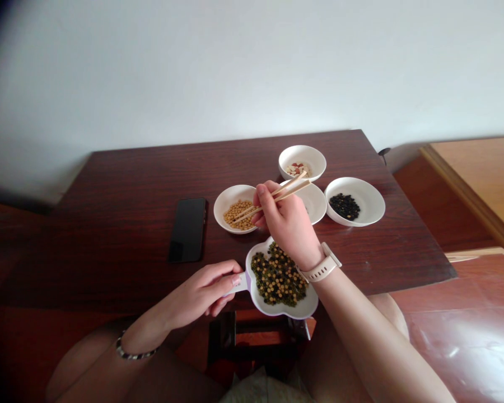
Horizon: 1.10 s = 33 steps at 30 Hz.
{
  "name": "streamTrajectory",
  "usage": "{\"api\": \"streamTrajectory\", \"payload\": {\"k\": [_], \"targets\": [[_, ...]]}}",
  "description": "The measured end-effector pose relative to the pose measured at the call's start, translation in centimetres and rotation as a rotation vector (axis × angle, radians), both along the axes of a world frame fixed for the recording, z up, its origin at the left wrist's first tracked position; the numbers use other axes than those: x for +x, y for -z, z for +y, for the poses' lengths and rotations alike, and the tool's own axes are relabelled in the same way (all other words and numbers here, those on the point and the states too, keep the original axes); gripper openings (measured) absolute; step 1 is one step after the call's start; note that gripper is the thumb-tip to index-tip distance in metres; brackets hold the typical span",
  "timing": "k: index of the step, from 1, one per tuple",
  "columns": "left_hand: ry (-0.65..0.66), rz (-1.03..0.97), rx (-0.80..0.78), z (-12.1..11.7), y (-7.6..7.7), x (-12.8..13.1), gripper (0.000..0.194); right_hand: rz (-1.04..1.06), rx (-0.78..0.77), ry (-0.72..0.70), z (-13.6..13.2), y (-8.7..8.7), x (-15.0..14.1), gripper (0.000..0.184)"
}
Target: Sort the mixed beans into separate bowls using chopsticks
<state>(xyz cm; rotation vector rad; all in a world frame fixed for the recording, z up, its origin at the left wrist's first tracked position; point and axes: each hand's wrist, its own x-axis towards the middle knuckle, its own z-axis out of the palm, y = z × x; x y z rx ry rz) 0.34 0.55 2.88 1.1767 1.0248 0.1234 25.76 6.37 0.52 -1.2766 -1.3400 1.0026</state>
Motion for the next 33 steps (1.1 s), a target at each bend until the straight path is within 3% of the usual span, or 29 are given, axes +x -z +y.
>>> {"api": "streamTrajectory", "payload": {"k": [19,25,33], "targets": [[-0.006,-0.016,-0.018,0.02,0.13,-0.14,0.048,0.008,0.001,0.007,-0.06,-0.47,0.13,0.067],[0.060,-0.024,-0.053,0.52,-0.35,-0.30,0.045,0.012,0.009,-0.011,0.15,0.09,0.13,0.067],[0.006,-0.021,-0.003,-0.09,0.29,-0.11,0.048,0.009,0.006,-0.024,0.16,0.11,0.16,0.070]]}}
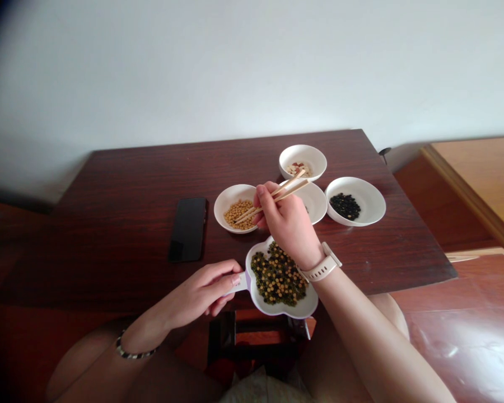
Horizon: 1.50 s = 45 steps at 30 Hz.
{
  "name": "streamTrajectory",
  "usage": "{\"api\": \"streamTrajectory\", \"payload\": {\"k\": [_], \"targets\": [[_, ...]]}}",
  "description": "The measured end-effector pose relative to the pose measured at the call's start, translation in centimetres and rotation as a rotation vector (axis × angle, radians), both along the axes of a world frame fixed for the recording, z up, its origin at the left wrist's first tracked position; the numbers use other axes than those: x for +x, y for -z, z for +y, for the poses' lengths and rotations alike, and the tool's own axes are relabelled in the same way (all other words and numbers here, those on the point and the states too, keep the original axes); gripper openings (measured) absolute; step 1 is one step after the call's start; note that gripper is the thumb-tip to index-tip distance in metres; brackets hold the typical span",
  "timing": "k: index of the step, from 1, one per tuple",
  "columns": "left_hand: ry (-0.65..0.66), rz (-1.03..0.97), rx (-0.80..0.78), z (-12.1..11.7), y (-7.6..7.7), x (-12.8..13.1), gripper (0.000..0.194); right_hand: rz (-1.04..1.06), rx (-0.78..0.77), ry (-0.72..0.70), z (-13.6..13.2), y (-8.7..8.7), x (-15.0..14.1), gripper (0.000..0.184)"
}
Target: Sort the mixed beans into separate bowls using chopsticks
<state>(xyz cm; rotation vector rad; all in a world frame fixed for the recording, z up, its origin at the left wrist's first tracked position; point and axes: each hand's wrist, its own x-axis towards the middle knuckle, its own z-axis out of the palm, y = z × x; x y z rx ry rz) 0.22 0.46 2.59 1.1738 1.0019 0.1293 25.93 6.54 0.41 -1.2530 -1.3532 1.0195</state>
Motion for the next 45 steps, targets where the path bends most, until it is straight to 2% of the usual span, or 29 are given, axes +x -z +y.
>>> {"api": "streamTrajectory", "payload": {"k": [25,33,45], "targets": [[-0.003,-0.006,0.000,0.14,0.26,-0.14,0.049,-0.011,0.013,0.029,-0.12,-0.20,-0.07,0.071],[0.002,0.007,-0.009,0.15,-0.04,-0.07,0.047,-0.004,0.015,0.017,-0.07,-0.05,-0.22,0.063],[-0.015,0.012,-0.006,-0.02,-0.22,0.09,0.049,-0.012,0.003,-0.001,-0.22,-0.49,-0.06,0.069]]}}
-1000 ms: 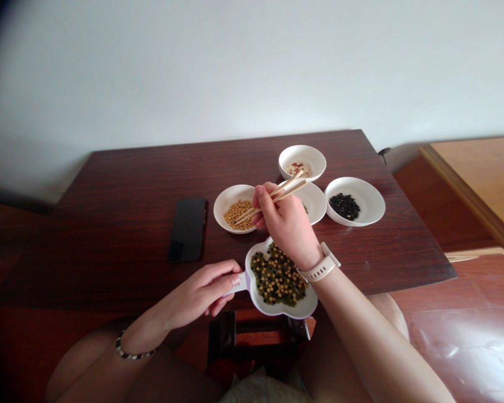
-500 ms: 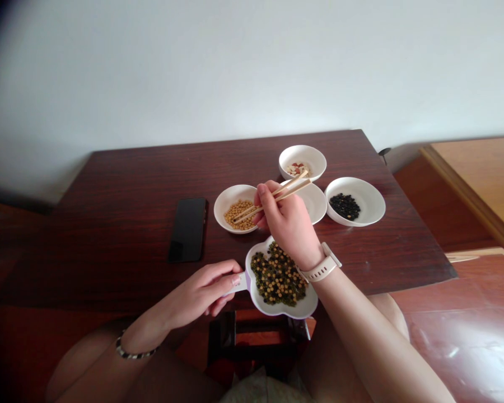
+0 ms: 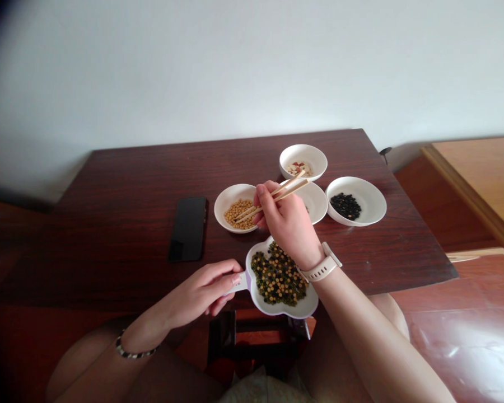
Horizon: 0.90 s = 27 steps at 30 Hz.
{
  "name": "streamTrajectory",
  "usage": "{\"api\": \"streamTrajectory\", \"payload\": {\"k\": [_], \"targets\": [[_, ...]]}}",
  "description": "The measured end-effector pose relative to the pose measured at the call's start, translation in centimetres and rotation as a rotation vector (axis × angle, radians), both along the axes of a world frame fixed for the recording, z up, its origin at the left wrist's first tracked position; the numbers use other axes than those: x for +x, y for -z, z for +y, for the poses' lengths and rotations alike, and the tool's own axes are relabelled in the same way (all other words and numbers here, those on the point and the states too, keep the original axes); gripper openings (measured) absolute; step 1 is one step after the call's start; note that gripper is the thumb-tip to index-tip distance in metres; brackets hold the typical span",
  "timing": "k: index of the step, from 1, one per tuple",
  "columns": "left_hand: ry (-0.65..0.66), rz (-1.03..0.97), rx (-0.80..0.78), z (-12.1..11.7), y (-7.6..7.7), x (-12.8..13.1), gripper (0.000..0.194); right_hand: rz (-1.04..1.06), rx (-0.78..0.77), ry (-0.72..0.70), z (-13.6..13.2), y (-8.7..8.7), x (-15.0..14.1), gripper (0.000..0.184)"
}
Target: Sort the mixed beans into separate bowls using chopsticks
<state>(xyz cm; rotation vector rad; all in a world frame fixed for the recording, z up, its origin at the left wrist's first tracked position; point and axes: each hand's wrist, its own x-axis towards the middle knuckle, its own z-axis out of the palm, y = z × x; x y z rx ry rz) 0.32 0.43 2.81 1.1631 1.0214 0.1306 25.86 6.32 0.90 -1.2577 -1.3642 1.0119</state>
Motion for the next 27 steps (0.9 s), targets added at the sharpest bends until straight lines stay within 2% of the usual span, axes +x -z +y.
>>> {"api": "streamTrajectory", "payload": {"k": [9,27], "targets": [[0.007,0.004,0.002,0.07,-0.01,0.03,0.049,0.004,0.014,0.001,0.22,0.12,-0.34,0.072],[0.005,-0.007,-0.004,0.17,0.09,-0.02,0.050,-0.016,-0.001,-0.004,0.34,0.22,-0.36,0.065]]}}
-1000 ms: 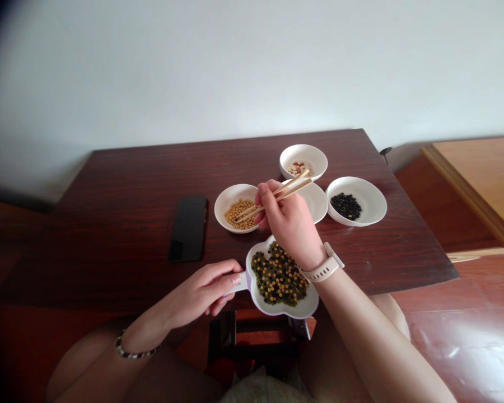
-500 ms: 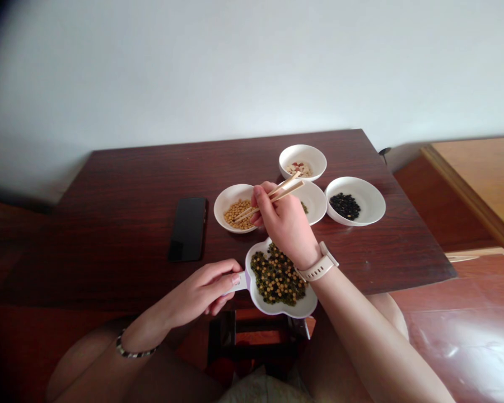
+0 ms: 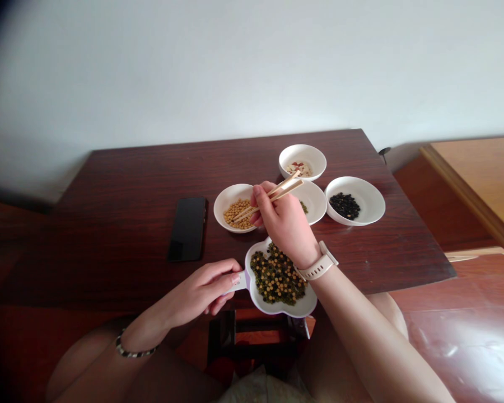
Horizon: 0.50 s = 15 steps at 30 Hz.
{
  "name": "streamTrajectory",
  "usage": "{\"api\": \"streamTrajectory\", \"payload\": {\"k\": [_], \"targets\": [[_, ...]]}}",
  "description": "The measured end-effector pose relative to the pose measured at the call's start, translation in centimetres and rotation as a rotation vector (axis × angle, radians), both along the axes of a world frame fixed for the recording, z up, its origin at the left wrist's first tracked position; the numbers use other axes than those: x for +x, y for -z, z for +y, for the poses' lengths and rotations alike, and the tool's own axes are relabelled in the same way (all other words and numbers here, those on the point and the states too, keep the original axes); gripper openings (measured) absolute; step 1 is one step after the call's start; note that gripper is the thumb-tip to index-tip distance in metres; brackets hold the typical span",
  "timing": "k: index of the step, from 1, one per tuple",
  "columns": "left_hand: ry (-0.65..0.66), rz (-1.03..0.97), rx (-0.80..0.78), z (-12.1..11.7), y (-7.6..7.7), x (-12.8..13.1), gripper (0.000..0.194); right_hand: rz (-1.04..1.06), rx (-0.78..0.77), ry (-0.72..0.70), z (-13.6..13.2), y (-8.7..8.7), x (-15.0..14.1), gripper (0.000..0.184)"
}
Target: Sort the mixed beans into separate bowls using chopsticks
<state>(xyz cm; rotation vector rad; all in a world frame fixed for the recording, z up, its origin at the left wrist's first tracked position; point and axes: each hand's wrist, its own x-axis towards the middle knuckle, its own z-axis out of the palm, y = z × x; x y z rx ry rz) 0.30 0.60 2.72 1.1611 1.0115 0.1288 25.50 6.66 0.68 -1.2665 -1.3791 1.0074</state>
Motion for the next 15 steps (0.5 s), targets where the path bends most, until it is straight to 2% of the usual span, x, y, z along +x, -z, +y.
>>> {"api": "streamTrajectory", "payload": {"k": [15], "targets": [[0.003,-0.005,0.014,0.00,-0.03,-0.08,0.052,0.050,-0.027,-0.010,0.05,0.47,0.05,0.068]]}}
